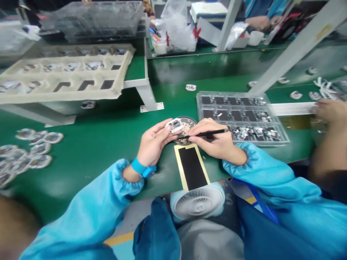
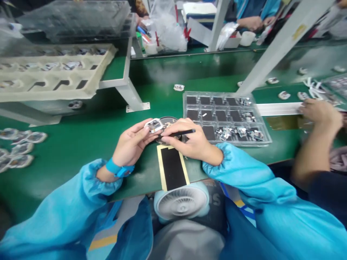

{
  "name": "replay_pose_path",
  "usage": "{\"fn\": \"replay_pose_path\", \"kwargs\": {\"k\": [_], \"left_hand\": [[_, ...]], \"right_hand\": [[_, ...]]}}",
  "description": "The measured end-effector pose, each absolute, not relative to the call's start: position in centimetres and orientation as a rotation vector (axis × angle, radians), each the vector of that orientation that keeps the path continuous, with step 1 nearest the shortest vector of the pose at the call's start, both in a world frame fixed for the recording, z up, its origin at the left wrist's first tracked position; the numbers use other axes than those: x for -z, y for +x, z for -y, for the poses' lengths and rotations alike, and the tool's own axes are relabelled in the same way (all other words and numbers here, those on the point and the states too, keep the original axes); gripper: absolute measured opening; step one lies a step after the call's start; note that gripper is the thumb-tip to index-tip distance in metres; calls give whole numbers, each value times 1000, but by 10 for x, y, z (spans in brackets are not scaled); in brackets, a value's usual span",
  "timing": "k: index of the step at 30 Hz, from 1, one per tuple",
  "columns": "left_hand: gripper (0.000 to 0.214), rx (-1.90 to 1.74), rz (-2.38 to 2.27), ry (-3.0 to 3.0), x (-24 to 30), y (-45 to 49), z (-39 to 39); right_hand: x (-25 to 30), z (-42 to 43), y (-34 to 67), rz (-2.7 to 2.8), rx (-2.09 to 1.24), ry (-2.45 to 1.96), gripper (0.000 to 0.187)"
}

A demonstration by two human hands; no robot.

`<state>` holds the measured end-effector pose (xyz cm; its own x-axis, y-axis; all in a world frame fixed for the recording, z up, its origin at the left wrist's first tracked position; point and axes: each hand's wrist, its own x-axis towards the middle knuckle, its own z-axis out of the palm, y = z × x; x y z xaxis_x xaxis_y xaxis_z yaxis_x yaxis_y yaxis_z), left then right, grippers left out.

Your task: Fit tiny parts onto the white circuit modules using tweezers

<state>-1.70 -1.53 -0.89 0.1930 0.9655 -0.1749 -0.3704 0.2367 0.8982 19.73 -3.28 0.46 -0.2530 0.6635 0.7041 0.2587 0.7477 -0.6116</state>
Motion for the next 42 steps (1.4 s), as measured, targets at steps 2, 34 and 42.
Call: {"fn": "replay_pose_path", "kwargs": {"k": [2,34,42], "left_hand": [[37,-1101,-910,826,6,-18,14],[34,-1062,-955,1137,9,-21,18],[38,-1136,-1014,1118,13,-27,8]], "right_hand": [[-15,33,213,1668,-483,-738,9],[-77,51,291,1866,-391,-1698,30],[-49,10,190,1834,-948,-1305,31]]}}
